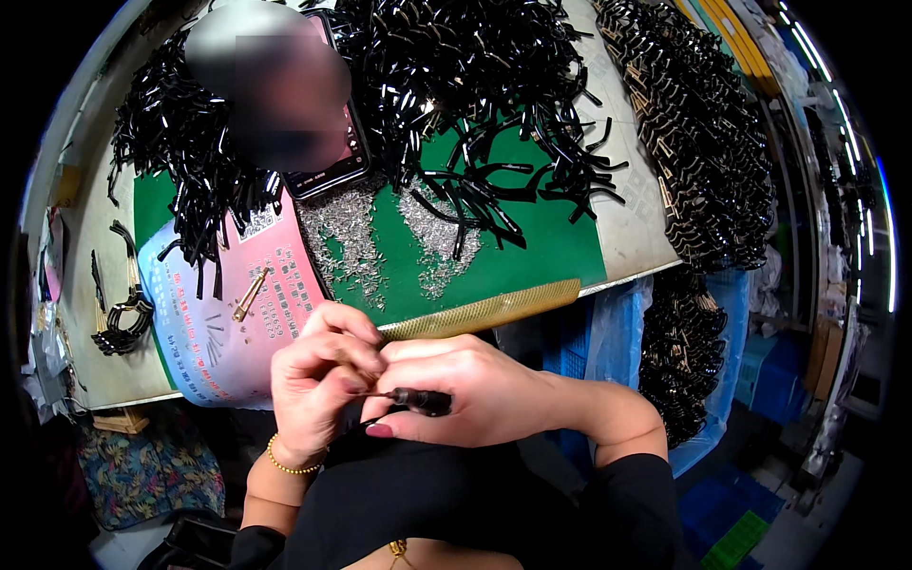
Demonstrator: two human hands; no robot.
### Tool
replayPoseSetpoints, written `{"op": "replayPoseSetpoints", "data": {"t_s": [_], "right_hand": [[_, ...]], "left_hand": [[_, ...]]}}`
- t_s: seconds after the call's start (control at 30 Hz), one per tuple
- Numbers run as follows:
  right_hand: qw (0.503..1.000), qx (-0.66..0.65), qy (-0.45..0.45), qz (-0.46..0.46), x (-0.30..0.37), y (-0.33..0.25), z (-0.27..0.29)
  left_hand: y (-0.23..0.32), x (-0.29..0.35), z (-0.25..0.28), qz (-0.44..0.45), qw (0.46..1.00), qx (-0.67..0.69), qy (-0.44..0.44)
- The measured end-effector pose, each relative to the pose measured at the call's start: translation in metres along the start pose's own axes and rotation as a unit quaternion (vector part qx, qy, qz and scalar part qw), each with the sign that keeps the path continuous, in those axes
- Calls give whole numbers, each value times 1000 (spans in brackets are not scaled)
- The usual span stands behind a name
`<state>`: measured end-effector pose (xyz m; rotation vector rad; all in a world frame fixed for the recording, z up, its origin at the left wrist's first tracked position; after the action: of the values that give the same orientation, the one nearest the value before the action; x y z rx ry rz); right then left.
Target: The person assembles eyeglasses by attaching black plastic temples to eyeglass frames using a screwdriver. They repeatedly pick up temples and frames, align the hinge, and tighten screws. Completed glasses are placed on the table.
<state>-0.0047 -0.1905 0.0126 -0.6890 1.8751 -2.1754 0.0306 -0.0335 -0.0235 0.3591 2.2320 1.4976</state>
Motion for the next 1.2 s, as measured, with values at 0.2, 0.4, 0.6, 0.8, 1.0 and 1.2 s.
{"op": "replayPoseSetpoints", "data": {"t_s": [0.2, 0.4, 0.6, 0.8, 1.0, 1.2], "right_hand": [[975, 56, 157, -147, 19, 8, 42], [971, 111, 136, -160, 8, 1, 39], [971, 148, 144, -121, 2, -6, 34], [950, 308, 54, -9, 3, -19, 28], [944, 319, 48, -65, 13, -16, 24], [875, 418, 139, -201, 30, 6, 64]], "left_hand": [[4, 5, 9, 83, 994, -47, 49], [-13, 14, 4, 69, 987, -114, -86], [-3, 11, 8, 79, 985, -133, -73], [20, 1, 4, -100, 888, -381, -238], [12, 6, -6, -167, 855, -413, -266], [-1, 15, 18, -7, 932, -334, -140]]}}
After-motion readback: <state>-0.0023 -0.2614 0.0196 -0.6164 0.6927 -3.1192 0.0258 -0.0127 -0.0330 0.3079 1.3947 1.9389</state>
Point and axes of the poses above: each hand's wrist, its own x-axis away from the middle knuckle, its own z-axis out of the back of the hand, y = z × x, the point moved 5 cm from there along -x, towards the middle knuckle, and after that the axes turned 14 degrees about -z, right-handed, at the moved point
